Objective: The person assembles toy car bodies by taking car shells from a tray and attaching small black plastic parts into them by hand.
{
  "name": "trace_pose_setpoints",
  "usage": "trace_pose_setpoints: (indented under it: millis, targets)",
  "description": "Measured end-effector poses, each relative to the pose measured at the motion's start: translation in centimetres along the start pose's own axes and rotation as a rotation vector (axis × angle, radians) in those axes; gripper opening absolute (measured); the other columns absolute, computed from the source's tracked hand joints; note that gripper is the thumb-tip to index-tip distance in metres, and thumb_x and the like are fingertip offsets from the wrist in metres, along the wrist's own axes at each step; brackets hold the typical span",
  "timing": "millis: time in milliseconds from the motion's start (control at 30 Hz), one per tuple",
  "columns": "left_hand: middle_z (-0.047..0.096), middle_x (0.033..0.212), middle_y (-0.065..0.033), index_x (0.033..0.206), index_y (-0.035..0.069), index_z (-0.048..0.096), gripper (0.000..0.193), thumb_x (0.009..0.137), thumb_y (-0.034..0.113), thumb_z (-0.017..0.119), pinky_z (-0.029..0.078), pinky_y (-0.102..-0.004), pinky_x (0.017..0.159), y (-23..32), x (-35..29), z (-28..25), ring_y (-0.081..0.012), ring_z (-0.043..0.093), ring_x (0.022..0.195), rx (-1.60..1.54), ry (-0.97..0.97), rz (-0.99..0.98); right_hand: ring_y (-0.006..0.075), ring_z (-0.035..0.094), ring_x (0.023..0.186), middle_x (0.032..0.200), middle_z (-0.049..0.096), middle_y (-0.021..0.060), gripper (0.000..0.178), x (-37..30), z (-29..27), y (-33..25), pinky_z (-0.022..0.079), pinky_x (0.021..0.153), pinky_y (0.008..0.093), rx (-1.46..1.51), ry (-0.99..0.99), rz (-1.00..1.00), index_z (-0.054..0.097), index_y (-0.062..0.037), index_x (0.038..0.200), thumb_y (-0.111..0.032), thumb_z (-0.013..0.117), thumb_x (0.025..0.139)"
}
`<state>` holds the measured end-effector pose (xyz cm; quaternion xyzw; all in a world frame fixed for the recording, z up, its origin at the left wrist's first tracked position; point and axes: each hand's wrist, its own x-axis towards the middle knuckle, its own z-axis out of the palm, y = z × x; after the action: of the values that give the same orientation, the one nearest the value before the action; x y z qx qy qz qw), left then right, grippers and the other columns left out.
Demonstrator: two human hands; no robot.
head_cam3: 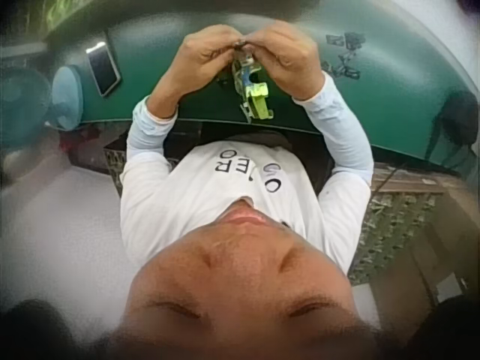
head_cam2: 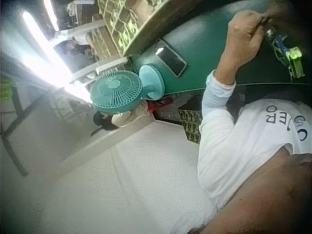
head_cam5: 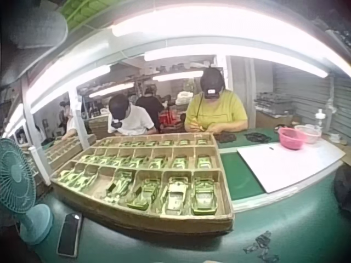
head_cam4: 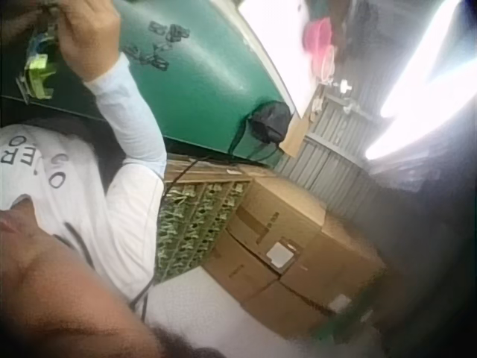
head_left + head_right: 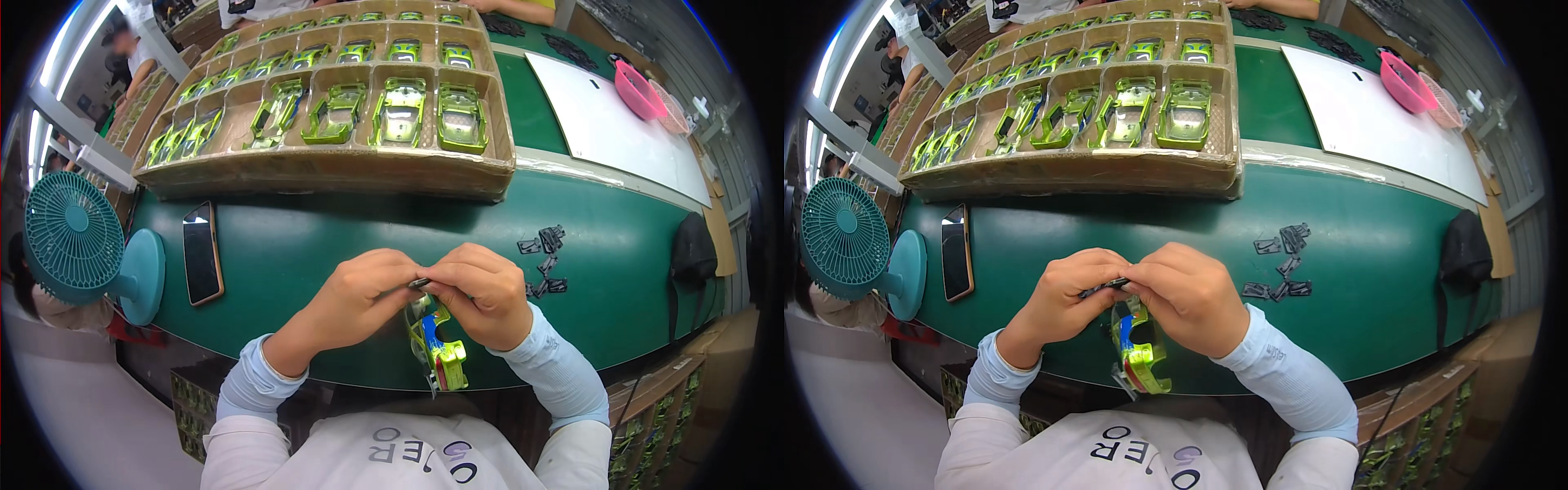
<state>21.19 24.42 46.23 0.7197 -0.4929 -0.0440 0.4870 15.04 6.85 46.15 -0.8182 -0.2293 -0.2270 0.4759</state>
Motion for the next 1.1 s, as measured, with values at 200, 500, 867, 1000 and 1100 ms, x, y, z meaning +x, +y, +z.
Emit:
trace_pose_setpoints:
  millis: [200, 500, 867, 1000, 1100]
  targets:
    - [0.056, 0.076, -0.0149, 0.086, -0.004, 0.056, 0.018, 0.068, -0.006, 0.058, 0.046, -0.0352, 0.063, 0.2, -0.1, 0.4, -0.0302, 0.057, 0.074, 0.131, 0.052, 0.105, 0.0258, 0.055, 0.065, 0.074, 0.056, 0.0102, 0.020, 0.5, -0.2, -0.6, 0.045, 0.053, 0.0322, -0.045, 0.003, -0.053, 0.058, -0.0001, 0.084, 0.003, 0.064, 0.065]
    - [0.056, 0.074, -0.0146, 0.084, -0.003, 0.056, 0.019, 0.066, -0.006, 0.059, 0.045, -0.0358, 0.059, 0.2, 0.0, 0.7, -0.0302, 0.055, 0.069, 0.112, 0.012, 0.062, 0.0262, 0.054, 0.061, 0.071, 0.053, 0.0104, 0.014, 0.5, -0.6, -0.1, 0.043, 0.051, 0.0321, 0.051, -0.090, 0.150, 0.057, -0.0015, 0.076, -0.002, 0.066, 0.067]
    - [0.059, 0.082, -0.0154, 0.089, -0.004, 0.057, 0.026, 0.064, -0.009, 0.060, 0.048, -0.0350, 0.067, 0.9, 0.3, 0.6, -0.0309, 0.059, 0.078, 0.182, 0.078, 0.180, 0.0249, 0.053, 0.062, 0.072, 0.053, 0.0103, 0.019, 0.6, -0.1, -1.3, 0.044, 0.054, 0.0303, -0.014, 0.094, -0.006, 0.059, -0.0018, 0.078, -0.007, 0.071, 0.064]
    - [0.061, 0.094, -0.0162, 0.094, -0.003, 0.058, 0.026, 0.069, -0.010, 0.060, 0.049, -0.0326, 0.077, 1.3, -0.2, 1.1, -0.0287, 0.061, 0.089, -0.031, 0.255, 0.121, 0.0151, 0.053, 0.070, 0.082, 0.056, 0.0084, 0.025, 0.1, 0.2, 0.5, 0.045, 0.063, 0.0258, 0.212, 0.289, 0.311, 0.058, -0.0012, 0.092, -0.016, 0.067, 0.074]
    - [0.060, 0.097, -0.0174, 0.097, -0.003, 0.057, 0.031, 0.068, -0.012, 0.060, 0.049, -0.0311, 0.075, 0.5, -0.4, 1.3, -0.0279, 0.061, 0.087, -0.086, 0.323, 0.212, 0.0083, 0.052, 0.071, 0.080, 0.057, 0.0030, 0.023, 0.3, 0.2, 0.1, 0.043, 0.064, 0.0227, 0.797, 0.095, 0.644, 0.056, 0.0002, 0.096, -0.019, 0.058, 0.083]
